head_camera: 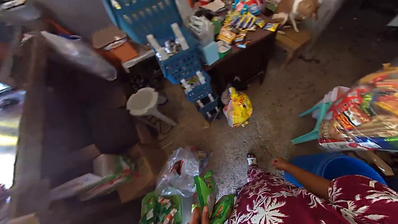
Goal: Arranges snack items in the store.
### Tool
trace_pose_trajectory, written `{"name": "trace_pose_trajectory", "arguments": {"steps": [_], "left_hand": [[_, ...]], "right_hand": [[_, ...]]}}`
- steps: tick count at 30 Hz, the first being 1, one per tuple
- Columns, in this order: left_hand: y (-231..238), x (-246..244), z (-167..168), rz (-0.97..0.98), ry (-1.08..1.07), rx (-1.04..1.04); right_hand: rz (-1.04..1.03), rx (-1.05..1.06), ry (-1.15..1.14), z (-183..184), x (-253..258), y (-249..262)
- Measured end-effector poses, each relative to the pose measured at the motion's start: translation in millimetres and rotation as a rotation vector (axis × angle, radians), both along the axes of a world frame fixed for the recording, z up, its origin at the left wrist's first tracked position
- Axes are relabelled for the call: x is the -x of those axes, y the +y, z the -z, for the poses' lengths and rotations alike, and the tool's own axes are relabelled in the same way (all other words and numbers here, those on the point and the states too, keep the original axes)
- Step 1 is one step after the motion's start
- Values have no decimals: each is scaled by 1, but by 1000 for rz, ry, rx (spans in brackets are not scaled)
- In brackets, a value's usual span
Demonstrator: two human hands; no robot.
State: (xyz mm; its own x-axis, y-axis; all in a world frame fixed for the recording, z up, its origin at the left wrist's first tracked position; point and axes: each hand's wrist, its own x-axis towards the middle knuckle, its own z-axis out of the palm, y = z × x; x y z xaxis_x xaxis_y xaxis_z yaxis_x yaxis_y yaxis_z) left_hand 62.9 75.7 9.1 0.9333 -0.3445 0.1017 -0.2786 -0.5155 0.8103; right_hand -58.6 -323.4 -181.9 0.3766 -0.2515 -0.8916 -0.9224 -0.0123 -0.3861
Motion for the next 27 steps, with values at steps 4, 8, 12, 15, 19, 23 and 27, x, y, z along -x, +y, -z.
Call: {"name": "trace_pose_trajectory", "arguments": {"steps": [4, 8, 12, 15, 19, 23, 27], "left_hand": [[-67, -42, 3, 161, -28, 56], [-151, -84, 1, 301, -50, 38], [-240, -125, -6, 465, -87, 55], [-301, -151, -6, 601, -56, 87], [-368, -185, -4, 781, 9, 95], [-439, -222, 2, 931, -6, 108], [-505, -263, -1, 1070, 22, 153]], "right_hand": [[-212, 122, 137, 26, 55, -57], [-232, 125, 142, 11, 66, -108], [61, 196, -10, 7, 62, -158], [254, 243, -80, 10, 59, -185], [432, 204, -114, 12, 45, -196], [432, 181, -135, 14, 31, -196], [589, 216, -187, -13, 2, -206]]}}
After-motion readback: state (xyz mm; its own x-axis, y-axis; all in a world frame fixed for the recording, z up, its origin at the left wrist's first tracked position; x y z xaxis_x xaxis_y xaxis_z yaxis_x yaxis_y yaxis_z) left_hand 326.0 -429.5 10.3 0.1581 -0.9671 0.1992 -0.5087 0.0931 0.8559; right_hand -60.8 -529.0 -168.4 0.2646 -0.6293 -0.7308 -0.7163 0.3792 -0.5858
